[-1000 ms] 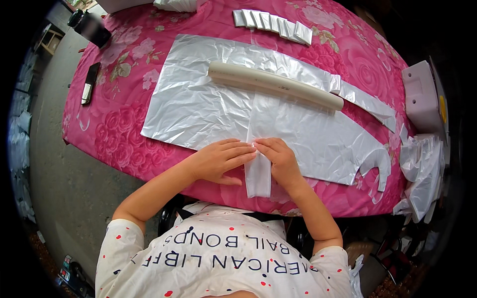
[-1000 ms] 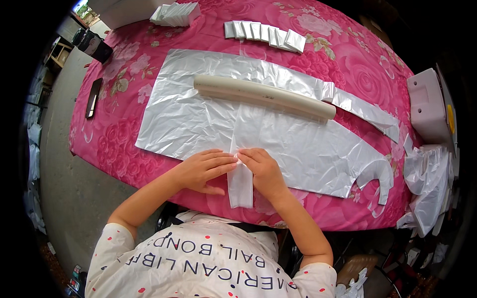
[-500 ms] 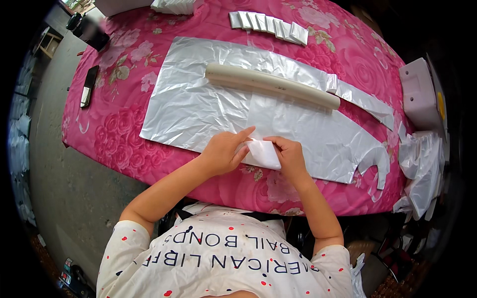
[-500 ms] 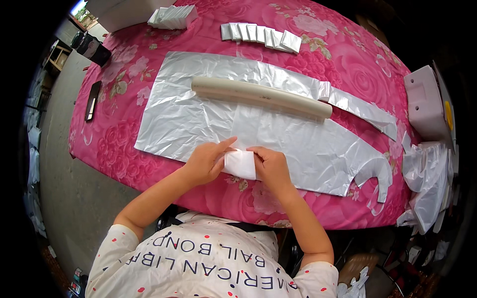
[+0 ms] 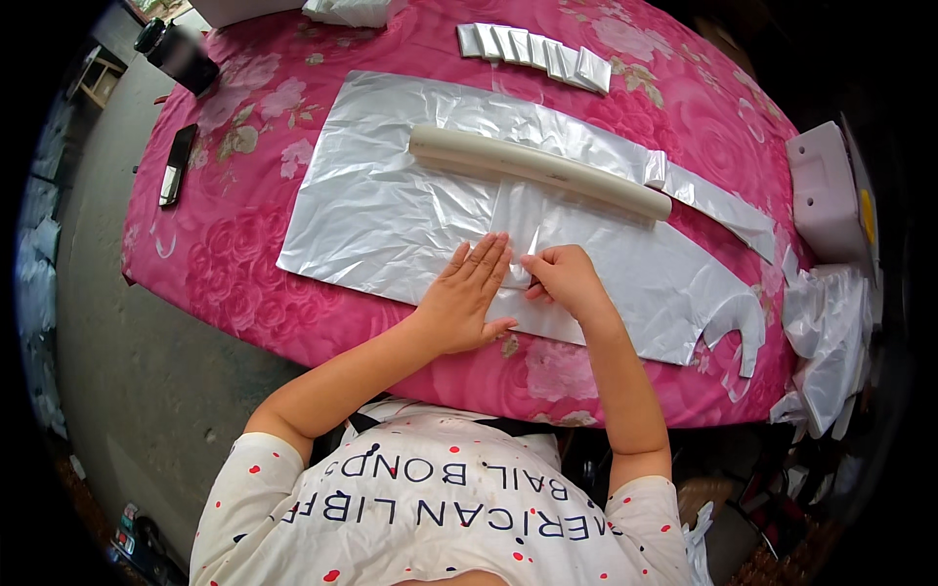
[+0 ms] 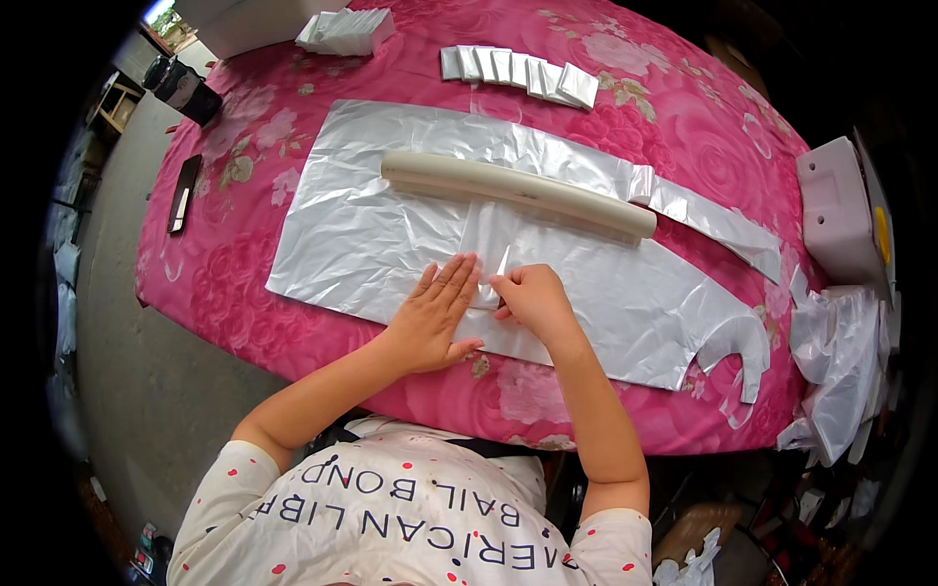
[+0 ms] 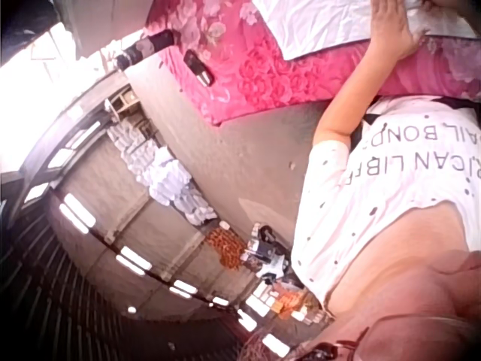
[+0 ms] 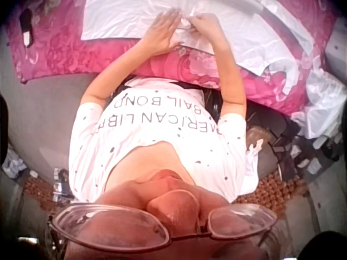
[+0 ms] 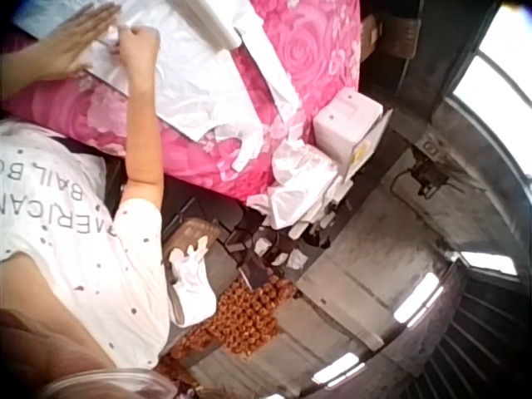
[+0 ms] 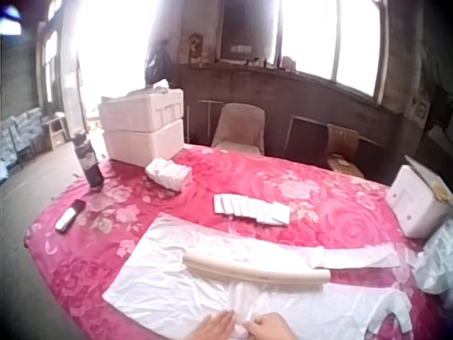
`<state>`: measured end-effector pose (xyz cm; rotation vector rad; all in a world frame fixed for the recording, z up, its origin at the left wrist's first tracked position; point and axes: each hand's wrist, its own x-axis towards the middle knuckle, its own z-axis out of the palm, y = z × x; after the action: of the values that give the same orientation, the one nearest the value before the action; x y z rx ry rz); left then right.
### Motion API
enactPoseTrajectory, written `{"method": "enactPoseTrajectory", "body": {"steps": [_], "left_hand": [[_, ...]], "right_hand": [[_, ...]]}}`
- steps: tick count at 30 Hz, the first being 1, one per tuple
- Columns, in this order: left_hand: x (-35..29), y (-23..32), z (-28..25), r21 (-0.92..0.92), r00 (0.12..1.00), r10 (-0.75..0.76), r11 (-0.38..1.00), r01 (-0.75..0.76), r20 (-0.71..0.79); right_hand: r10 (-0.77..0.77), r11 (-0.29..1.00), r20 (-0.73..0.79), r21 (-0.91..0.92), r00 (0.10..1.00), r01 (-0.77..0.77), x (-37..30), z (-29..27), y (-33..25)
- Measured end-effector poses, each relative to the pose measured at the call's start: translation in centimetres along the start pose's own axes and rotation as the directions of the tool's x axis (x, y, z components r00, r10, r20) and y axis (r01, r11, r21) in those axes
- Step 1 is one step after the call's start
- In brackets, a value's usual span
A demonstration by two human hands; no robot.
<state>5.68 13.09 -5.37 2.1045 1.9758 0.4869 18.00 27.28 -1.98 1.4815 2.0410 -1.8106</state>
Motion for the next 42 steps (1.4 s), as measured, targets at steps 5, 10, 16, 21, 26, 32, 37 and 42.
{"method": "enactPoseTrajectory", "body": {"steps": [5, 10, 16, 21, 26, 32, 37, 42], "left_hand": [[0.1, -0.4, 0.1, 0.058, 1.0, 0.015, 0.998, -0.017, 0.028], [0.9, -0.4, -0.9, -0.001, 0.999, 0.024, 1.0, -0.024, -0.025], [2.2, -0.8, -1.1, 0.163, 0.996, 0.069, 0.985, -0.059, -0.058], [1.7, -1.7, -0.5, 0.097, 0.972, 0.194, 0.979, -0.182, -0.134], [-1.8, -0.2, -2.3, -0.061, 0.917, 0.359, 0.925, -0.374, -0.173], [-2.2, -0.8, -1.9, -0.252, 0.949, 0.256, 0.921, -0.297, -0.181], [-1.5, -0.6, -1.5, -0.392, 0.985, -0.165, 0.911, 0.13, -0.055], [0.8, -0.2, -1.2, -0.534, 0.89, -0.449, 0.773, 0.343, -0.079]], "right_hand": [[-0.391, 0.847, -0.238, -0.47, 0.889, 0.247, -1.6, 1.6, -0.1], [-0.863, 0.282, 0.07, -0.755, 0.501, 0.591, -1.1, 1.0, 1.1], [-0.826, 0.408, 0.135, -0.526, 0.547, 0.746, 0.6, -1.6, 1.7], [-0.867, 0.344, 0.109, -0.576, 0.487, 0.741, 0.3, -0.9, 2.1], [-0.864, 0.367, 0.14, -0.485, 0.484, 0.794, -3.2, 0.9, 3.7], [-0.801, 0.541, 0.035, -0.384, 0.597, 0.748, -3.9, 1.0, 4.3], [-0.378, 0.918, -0.028, -0.139, 0.925, 0.371, -3.2, 0.3, 2.8], [-0.195, 0.977, -0.021, -0.092, 0.981, 0.193, -1.1, 0.1, 1.6]]}}
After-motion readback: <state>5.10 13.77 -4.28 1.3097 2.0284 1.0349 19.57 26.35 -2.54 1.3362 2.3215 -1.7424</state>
